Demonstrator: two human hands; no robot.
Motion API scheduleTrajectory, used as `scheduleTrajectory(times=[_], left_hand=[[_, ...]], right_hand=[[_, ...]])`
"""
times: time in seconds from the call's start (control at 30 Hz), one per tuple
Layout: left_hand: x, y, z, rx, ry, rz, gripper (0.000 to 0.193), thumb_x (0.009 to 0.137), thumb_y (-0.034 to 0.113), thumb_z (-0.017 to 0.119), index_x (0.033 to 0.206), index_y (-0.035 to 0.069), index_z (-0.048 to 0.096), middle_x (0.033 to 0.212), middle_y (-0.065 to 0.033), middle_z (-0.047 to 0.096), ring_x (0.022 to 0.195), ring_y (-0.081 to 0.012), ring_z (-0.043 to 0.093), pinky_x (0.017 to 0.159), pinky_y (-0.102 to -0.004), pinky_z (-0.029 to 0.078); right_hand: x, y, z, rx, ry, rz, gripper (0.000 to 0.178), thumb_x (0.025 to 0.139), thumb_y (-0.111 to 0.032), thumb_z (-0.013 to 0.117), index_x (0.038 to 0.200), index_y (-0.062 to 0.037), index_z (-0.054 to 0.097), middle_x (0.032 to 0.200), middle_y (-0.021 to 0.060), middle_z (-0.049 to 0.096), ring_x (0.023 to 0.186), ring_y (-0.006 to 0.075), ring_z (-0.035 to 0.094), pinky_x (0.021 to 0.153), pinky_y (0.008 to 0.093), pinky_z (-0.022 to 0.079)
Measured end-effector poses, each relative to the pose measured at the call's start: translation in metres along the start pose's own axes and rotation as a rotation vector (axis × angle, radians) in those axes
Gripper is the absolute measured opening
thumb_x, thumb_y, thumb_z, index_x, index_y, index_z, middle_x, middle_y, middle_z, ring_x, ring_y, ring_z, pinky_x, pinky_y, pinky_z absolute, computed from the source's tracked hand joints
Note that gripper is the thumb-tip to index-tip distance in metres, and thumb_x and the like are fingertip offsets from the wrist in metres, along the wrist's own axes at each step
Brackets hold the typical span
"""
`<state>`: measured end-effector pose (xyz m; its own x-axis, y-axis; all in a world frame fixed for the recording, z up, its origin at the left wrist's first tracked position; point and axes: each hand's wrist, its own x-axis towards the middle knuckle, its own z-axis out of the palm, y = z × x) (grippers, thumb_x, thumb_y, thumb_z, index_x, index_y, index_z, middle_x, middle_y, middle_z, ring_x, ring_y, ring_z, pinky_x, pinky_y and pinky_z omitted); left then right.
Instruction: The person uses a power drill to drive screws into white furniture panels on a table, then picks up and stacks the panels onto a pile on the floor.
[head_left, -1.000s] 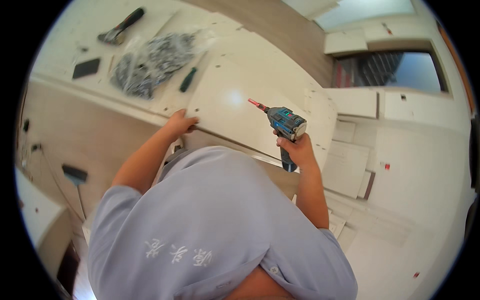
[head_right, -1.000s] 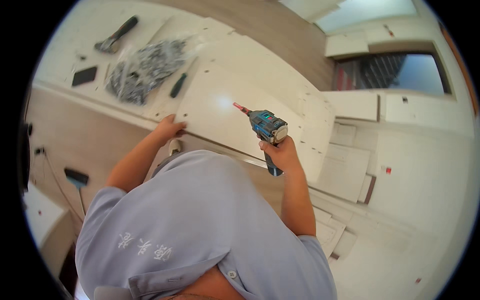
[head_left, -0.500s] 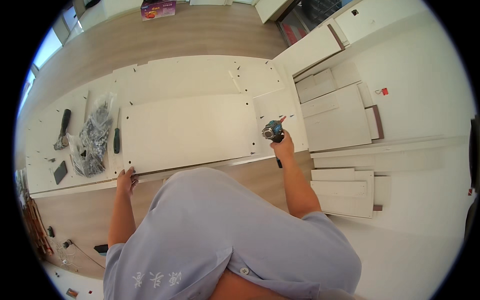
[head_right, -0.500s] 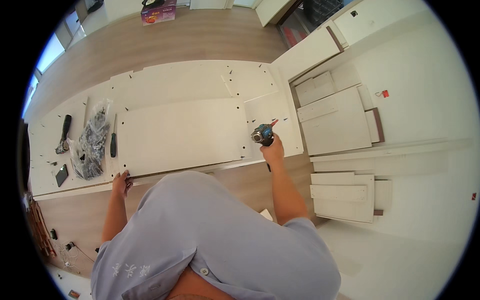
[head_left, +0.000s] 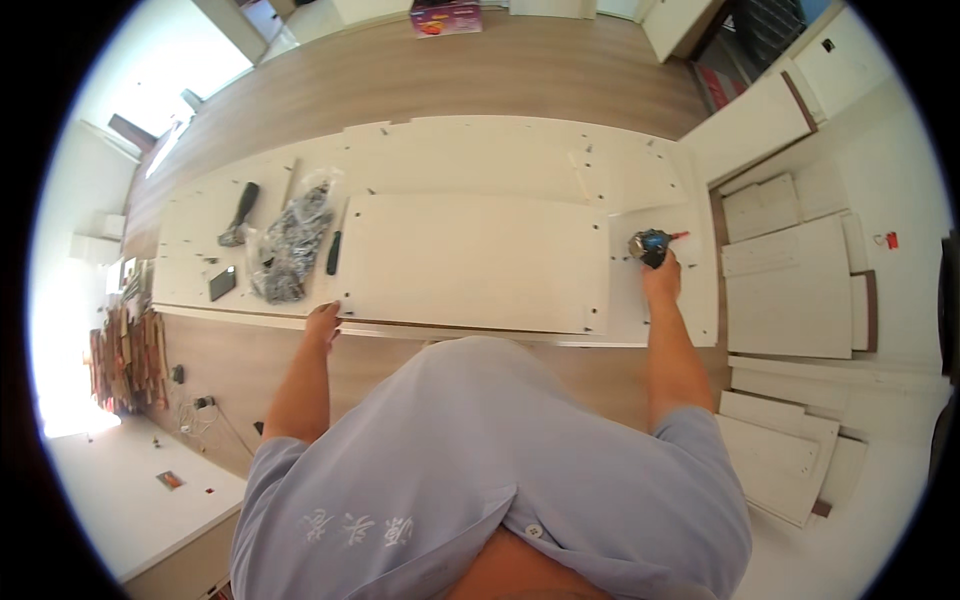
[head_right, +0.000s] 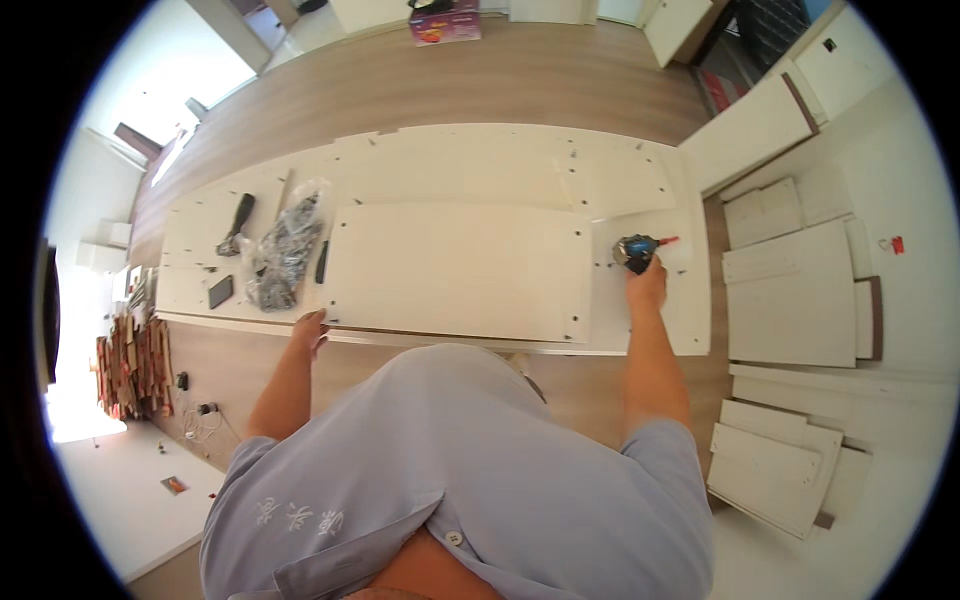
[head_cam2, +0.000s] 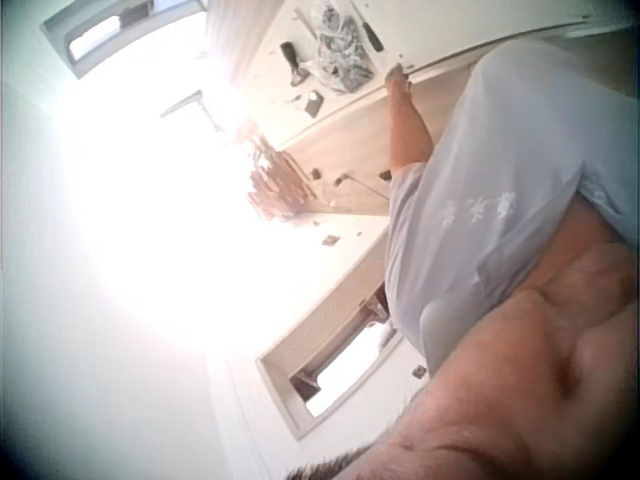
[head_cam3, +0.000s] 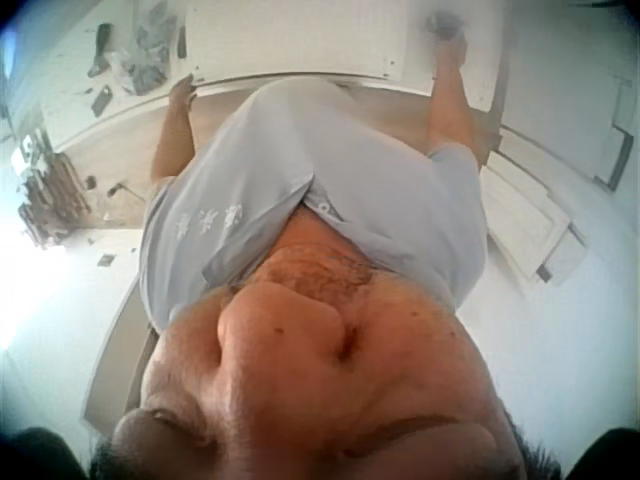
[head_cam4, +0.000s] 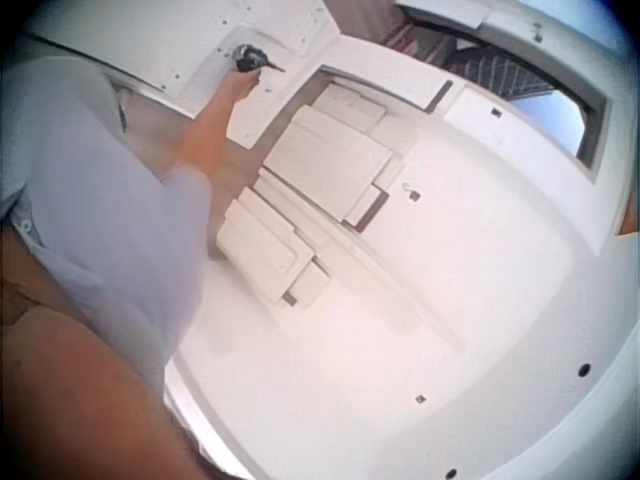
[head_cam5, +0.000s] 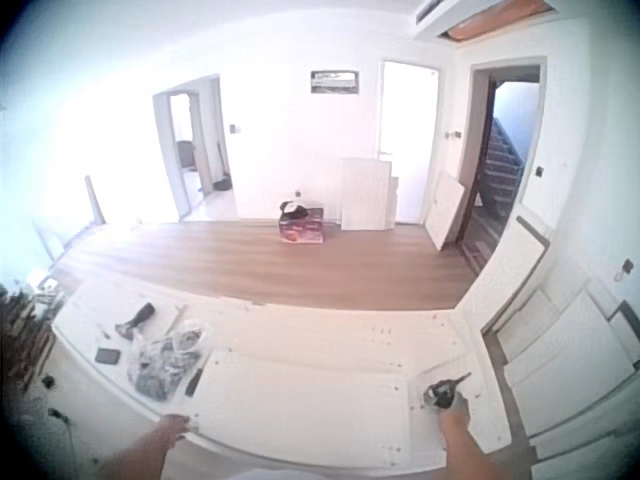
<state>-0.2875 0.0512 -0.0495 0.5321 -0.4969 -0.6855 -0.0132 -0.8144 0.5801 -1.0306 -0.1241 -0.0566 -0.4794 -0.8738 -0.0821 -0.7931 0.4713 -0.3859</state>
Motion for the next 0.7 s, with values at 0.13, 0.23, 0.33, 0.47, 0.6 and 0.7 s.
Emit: scheduleTrajectory(times=[0.13, 0.23, 0.33, 0.47, 0.6, 0.7], left_hand=[[0.000, 0.022, 0.002, -0.026, -0.016, 0.059, 0.056, 0.103, 0.042, 0.066, 0.146, 0.008, 0.060, 0.142, -0.0129, 0.064, 0.124, -0.0283, 0.061, 0.102, -0.0476, 0.049], [0.008, 0.044, 0.003, 0.038, -0.135, 0.058, 0.064, 0.103, 0.044, 0.066, 0.153, 0.006, 0.054, 0.156, -0.0157, 0.055, 0.138, -0.0340, 0.053, 0.108, -0.0499, 0.045], [0.025, 0.068, 0.009, 0.077, -0.205, 0.044, 0.072, 0.103, 0.047, 0.067, 0.157, 0.004, 0.049, 0.163, -0.0197, 0.047, 0.146, -0.0365, 0.046, 0.114, -0.0516, 0.039], [0.060, 0.092, 0.025, 0.125, -0.223, 0.060, 0.080, 0.099, 0.051, 0.071, 0.156, 0.001, 0.047, 0.159, -0.0221, 0.049, 0.143, -0.0344, 0.048, 0.114, -0.0500, 0.039], [0.085, 0.108, 0.028, -0.058, -0.390, 0.037, 0.074, 0.097, 0.049, 0.075, 0.147, -0.001, 0.054, 0.144, -0.0220, 0.063, 0.130, -0.0356, 0.062, 0.108, -0.0476, 0.049], [0.072, 0.124, 0.017, -0.016, -0.495, 0.049, 0.068, 0.099, 0.044, 0.074, 0.146, -0.001, 0.055, 0.139, -0.0206, 0.067, 0.125, -0.0347, 0.066, 0.104, -0.0474, 0.054]], right_hand=[[-0.014, 0.009, 0.004, 0.014, -0.031, -0.040, 0.060, 0.089, -0.020, 0.077, 0.145, -0.0074, 0.059, 0.145, 0.0186, 0.058, 0.133, 0.0388, 0.058, 0.111, 0.0481, 0.050], [-0.047, 0.016, -0.009, 0.068, 0.100, -0.117, 0.049, 0.091, -0.018, 0.075, 0.137, -0.0057, 0.065, 0.143, 0.0166, 0.062, 0.131, 0.0379, 0.060, 0.111, 0.0467, 0.050], [-0.099, 0.020, -0.021, 0.247, 0.094, -0.114, 0.041, 0.092, -0.018, 0.074, 0.130, -0.0044, 0.070, 0.137, 0.0165, 0.067, 0.127, 0.0368, 0.063, 0.110, 0.0452, 0.050], [-0.168, 0.030, -0.019, 0.285, -0.009, -0.089, 0.036, 0.092, -0.019, 0.075, 0.124, -0.0044, 0.073, 0.128, 0.0163, 0.072, 0.120, 0.0337, 0.068, 0.105, 0.0437, 0.053], [-0.213, 0.047, -0.017, 0.337, -0.140, 0.087, 0.036, 0.092, -0.023, 0.074, 0.124, -0.0070, 0.075, 0.125, 0.0153, 0.075, 0.114, 0.0305, 0.072, 0.099, 0.0422, 0.056], [-0.230, 0.066, -0.026, 0.336, -0.134, 0.149, 0.038, 0.092, -0.026, 0.074, 0.125, -0.0085, 0.075, 0.122, 0.0145, 0.076, 0.112, 0.0285, 0.074, 0.097, 0.0408, 0.057]])
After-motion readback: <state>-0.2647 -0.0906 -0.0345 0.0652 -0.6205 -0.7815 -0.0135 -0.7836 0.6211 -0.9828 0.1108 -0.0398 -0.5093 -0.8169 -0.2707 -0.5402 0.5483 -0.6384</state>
